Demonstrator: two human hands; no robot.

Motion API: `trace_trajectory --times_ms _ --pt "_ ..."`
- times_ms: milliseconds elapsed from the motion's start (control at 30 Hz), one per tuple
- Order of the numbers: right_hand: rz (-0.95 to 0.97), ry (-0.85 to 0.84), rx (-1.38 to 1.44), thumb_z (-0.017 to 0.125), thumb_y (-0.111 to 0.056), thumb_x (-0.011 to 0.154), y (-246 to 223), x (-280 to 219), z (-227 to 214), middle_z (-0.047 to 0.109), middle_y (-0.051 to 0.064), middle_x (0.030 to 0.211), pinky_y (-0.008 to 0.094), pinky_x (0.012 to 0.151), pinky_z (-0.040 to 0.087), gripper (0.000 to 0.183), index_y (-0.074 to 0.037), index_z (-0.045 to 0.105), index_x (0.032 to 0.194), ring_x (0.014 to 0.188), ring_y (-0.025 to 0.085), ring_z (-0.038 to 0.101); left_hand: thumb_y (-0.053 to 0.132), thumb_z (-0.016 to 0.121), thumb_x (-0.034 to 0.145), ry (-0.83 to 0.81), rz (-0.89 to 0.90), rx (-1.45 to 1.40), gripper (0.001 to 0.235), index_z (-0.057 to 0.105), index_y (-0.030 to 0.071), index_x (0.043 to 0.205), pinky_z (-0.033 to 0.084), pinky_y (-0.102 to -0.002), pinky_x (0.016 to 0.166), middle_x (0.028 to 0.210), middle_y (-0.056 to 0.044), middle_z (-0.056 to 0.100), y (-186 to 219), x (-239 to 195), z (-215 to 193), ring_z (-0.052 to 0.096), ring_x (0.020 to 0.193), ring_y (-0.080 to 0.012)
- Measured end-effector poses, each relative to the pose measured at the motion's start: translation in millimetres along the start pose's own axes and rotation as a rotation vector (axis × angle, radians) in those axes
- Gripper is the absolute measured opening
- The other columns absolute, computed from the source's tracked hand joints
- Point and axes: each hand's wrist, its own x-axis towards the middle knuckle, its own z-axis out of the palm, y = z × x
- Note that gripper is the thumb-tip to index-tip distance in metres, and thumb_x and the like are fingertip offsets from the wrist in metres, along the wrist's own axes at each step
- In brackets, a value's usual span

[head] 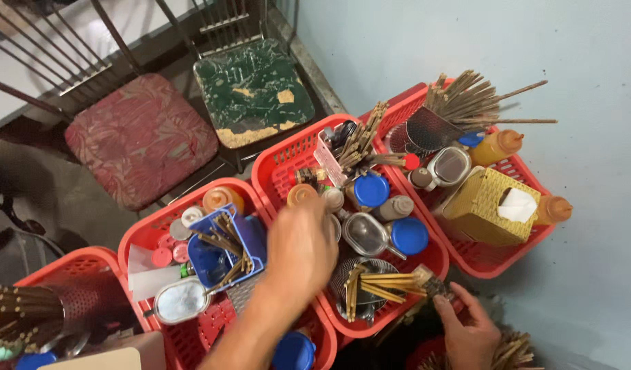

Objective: The person organizes various items in red plastic baskets attached to a bicycle. They handle a bundle of wooden sticks, a patterned cloth, a tissue box, and a pair of scissors, moving them between different baskets and containers.

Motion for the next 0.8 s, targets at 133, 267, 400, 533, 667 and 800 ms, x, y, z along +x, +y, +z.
trace_trajectory --times_ms 133,267,400,533,667,800 --pt "0.112 0.058 0.018 0.095 -0.007 0.094 -7.7 -14.2 9.8 0.066 0.005 0.09 0.034 0.078 0.051 0.041 -0.002 0.089 0.134 0.083 0.014 0.054 0.008 0.079 0.084 -0.364 -0.347 0.389 0.017 0.08 0.004 0.1 0.067 -0.061 0.078 0.106 -0.022 0.081 2.2 123.9 -5.8 0.082 0.104 -0.0476" --pt "0.393 0.036 -0.138 0.097 -0.021 0.094 -84.7 -24.5 -2.5 0.07 0.007 0.092 0.032 0.084 0.05 0.041 -0.01 0.094 0.133 0.083 0.015 0.056 0.006 0.092 0.088 -0.574 -0.55 0.408 0.036 0.085 0.004 0.123 0.065 -0.055 0.087 0.13 -0.02 0.084 -61.1 194.7 38.7 0.083 0.115 -0.0407" --pt "0.251 0.041 0.001 0.094 -0.009 0.089 -28.4 -18.0 -14.5 0.083 0.013 0.139 0.026 0.114 0.049 0.051 -0.008 0.087 0.139 0.121 0.012 0.07 0.054 0.09 0.087 -0.681 -0.453 0.467 0.063 0.08 0.011 0.131 0.062 -0.053 0.1 0.136 -0.017 0.083 -141.3 200.1 93.6 0.08 0.126 -0.0373" --pt "0.143 0.119 0.019 0.094 -0.01 0.093 -11.4 -6.6 -24.1 0.068 0.005 0.083 0.024 0.065 0.048 0.045 -0.008 0.088 0.137 0.07 0.01 0.054 0.014 0.076 0.086 -0.691 -0.431 0.556 0.042 0.084 -0.001 0.124 0.065 -0.053 0.103 0.128 -0.027 0.084 -209.6 197.3 138.2 0.079 0.129 -0.0428" --pt "0.11 0.098 -0.062 0.095 -0.006 0.087 -50.7 -1.0 -30.8 0.082 0.011 0.116 0.03 0.093 0.056 0.049 0.001 0.088 0.135 0.103 0.016 0.071 0.016 0.072 0.086 -0.736 -0.363 0.62 0.027 0.081 0.001 0.106 0.069 -0.049 0.078 0.107 -0.024 0.084 -216.3 198.6 143.4 0.083 0.097 -0.042" --pt "0.003 -0.019 -0.292 0.098 -0.016 0.084 -40.5 17.4 -26.3 0.088 0.011 0.124 0.038 0.096 0.065 0.045 -0.007 0.092 0.128 0.112 0.019 0.081 0.016 0.081 0.08 -0.812 -0.406 0.578 0.015 0.071 0.006 0.075 0.058 -0.044 0.064 0.083 -0.014 0.078 -166.5 210.1 116.4 0.074 0.078 -0.0286"
